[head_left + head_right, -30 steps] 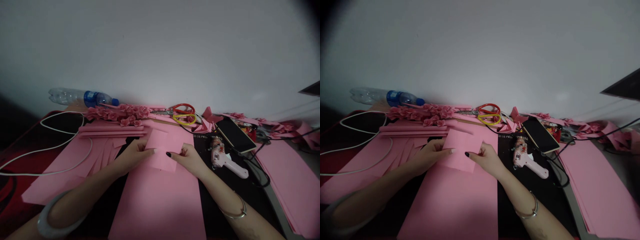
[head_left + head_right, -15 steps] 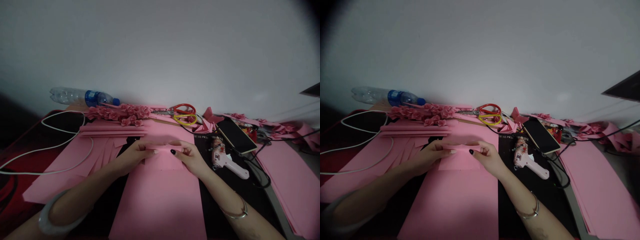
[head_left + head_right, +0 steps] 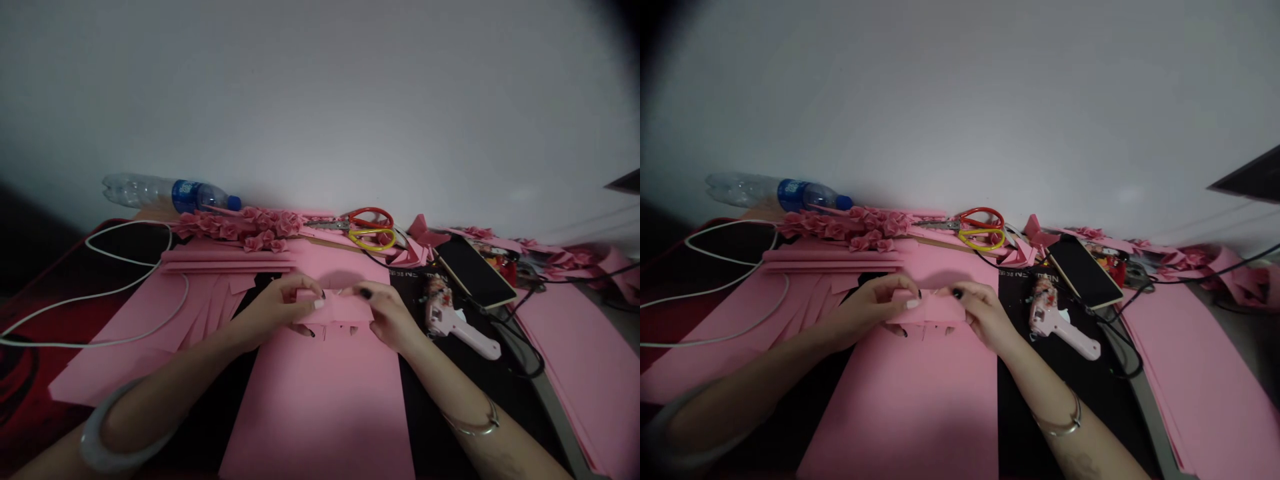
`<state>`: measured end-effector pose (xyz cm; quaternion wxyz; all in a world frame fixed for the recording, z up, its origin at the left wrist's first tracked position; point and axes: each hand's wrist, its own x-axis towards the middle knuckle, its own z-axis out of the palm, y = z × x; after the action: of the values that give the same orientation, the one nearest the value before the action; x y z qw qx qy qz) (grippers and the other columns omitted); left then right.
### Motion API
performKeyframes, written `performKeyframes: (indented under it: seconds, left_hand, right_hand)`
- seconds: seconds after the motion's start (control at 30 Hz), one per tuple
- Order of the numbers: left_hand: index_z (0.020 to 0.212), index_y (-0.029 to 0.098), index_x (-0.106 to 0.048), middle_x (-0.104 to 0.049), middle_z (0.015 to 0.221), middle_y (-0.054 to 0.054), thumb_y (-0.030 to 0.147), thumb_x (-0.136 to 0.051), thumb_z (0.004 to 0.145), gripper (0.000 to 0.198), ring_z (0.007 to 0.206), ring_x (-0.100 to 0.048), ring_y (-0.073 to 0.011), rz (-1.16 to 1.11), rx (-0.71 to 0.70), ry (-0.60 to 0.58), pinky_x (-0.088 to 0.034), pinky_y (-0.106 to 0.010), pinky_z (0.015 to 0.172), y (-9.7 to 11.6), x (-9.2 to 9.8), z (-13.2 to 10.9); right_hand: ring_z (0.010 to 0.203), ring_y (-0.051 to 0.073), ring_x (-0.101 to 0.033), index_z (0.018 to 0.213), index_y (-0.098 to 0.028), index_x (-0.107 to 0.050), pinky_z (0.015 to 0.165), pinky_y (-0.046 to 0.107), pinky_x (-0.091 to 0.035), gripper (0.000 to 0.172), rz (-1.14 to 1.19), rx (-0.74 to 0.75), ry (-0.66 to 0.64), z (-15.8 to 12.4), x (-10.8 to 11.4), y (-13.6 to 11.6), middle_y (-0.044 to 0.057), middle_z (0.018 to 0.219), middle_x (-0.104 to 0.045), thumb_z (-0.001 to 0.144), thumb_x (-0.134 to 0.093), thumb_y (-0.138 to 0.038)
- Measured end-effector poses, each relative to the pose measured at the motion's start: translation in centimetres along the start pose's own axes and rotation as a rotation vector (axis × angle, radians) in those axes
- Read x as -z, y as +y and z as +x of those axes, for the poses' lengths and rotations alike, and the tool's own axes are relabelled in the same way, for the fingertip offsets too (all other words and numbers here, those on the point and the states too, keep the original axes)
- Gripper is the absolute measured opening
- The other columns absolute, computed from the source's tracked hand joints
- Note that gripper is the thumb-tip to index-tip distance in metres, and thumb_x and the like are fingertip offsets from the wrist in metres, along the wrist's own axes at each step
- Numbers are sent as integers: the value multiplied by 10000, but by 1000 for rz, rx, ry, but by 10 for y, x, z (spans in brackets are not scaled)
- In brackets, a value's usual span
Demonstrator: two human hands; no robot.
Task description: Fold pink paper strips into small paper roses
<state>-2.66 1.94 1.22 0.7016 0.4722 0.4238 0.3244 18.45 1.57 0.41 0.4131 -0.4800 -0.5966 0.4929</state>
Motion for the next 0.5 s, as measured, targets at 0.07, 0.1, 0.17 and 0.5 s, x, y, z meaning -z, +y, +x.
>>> performKeyframes:
  seconds: [0.07, 0.1, 0.17, 0.5]
  left_hand:
    - [856, 183, -578, -507, 885, -12, 290, -622, 714, 184, 692, -519, -105, 103, -40, 30, -569, -219, 515, -2, -2, 0]
    - [885, 188, -570, -504, 912, -13, 281, -610, 724, 190, 707, -521, -106, 119, -56, 31, -574, -221, 521, -2, -2, 1]
    - [946, 204, -565, -501, 1011, -27, 260, -592, 738, 218, 759, -534, -121, 126, -84, 29, -584, -226, 524, -3, -2, 2]
    - [1021, 219, -605, -511, 1134, -29, 314, -523, 798, 256, 866, -545, -181, 132, -94, 39, -600, -261, 551, -4, -2, 1]
  right_hand:
    - [660, 169, -629, 951, -203, -674, 452, 262, -546, 245, 130, -54, -99, 1, -3, 2, 68, 946, -669, 747, -622, -328]
    - [687, 156, -622, 1007, -216, -649, 463, 254, -556, 284, 212, -85, -143, 1, -5, 3, 65, 1030, -643, 737, -643, -302]
    - [730, 141, -612, 1055, -239, -620, 481, 236, -568, 332, 307, -119, -175, 2, -6, 4, 56, 1136, -593, 727, -662, -260]
    - [645, 104, -593, 1018, -237, -646, 435, 186, -554, 308, 279, -129, -148, 2, -7, 5, 32, 1032, -625, 713, -676, -206]
